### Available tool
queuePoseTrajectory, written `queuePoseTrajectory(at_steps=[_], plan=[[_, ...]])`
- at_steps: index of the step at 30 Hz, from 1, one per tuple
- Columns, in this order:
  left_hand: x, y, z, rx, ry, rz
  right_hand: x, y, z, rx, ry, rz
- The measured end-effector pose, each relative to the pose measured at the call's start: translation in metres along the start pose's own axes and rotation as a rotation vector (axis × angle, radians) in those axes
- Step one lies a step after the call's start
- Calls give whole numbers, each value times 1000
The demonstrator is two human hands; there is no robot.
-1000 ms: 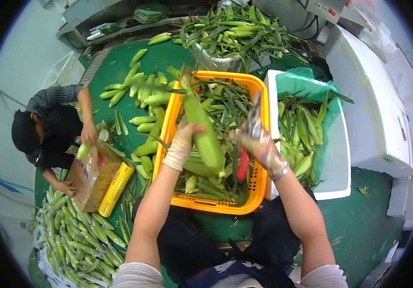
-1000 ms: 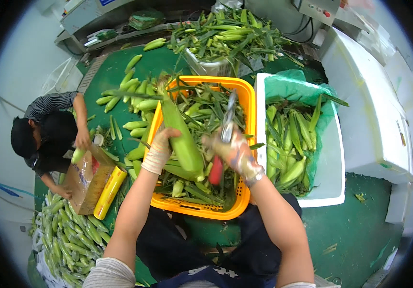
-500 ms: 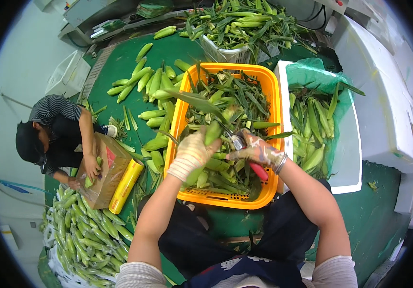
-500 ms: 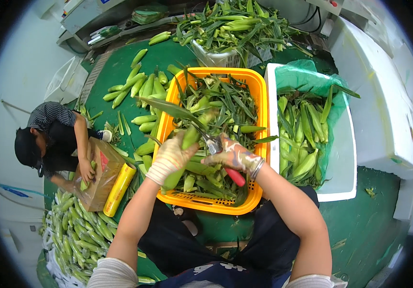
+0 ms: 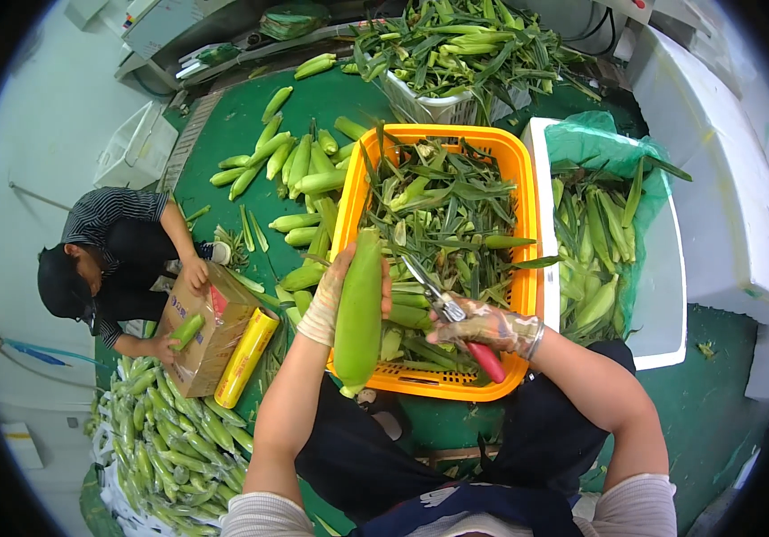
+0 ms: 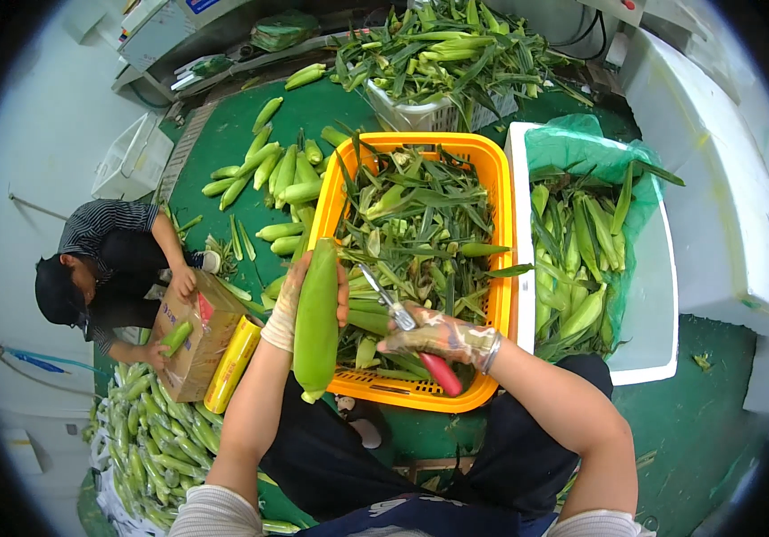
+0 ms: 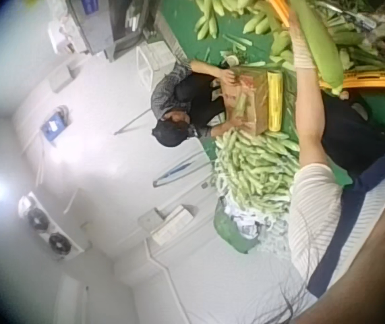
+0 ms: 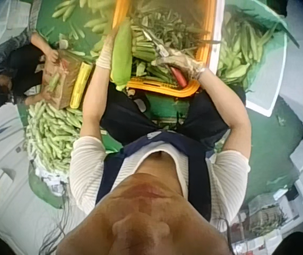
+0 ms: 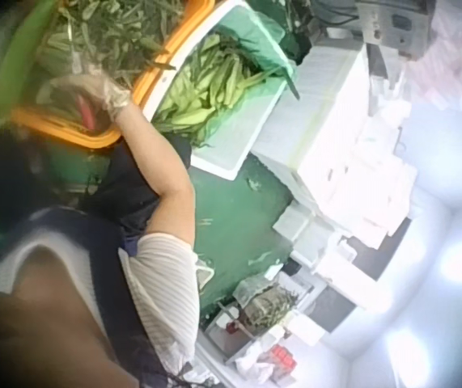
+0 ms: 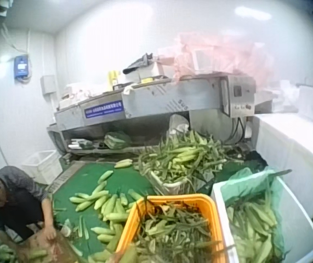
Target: The person trims the ends of corn ears using shears, placing the trimmed corn into a white container and the husks into a yellow basket.
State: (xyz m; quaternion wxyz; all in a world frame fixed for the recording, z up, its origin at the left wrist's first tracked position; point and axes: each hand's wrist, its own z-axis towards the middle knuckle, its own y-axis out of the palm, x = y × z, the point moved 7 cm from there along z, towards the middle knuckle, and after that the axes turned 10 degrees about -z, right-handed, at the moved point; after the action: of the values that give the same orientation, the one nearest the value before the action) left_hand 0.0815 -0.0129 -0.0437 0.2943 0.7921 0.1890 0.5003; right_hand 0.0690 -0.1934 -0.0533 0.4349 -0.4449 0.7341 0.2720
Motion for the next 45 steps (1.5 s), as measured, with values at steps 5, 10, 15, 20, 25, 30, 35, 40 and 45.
queuePoseTrajectory(at_steps=[5,10,15,20,25,30,35,40,45], plan=[[-28,10,-2,-27,-67,-62,-37,7,21,82,-202,236],[-34,14,9,-3,-96,22,1,-58,37,656,-18,505],[-10,7,9,437,320,-25,-28,7,5,537,-292,-326],[13,26,24,446,576,493,-21,14,1,399,-132,-258],[103,-46,17,712,710,585,-12,54,-17,39,-246,93],[41,-19,31,315,314,-19,11,30,-21,8,-89,703],[-15,62,25,149,198,39,-9,-3,-28,257,-142,669],[47,-61,39,477,616,-18,48,-123,-83,615,275,-46],[166,-307,-52,717,841,-276,163,-277,-145,922,591,-501]])
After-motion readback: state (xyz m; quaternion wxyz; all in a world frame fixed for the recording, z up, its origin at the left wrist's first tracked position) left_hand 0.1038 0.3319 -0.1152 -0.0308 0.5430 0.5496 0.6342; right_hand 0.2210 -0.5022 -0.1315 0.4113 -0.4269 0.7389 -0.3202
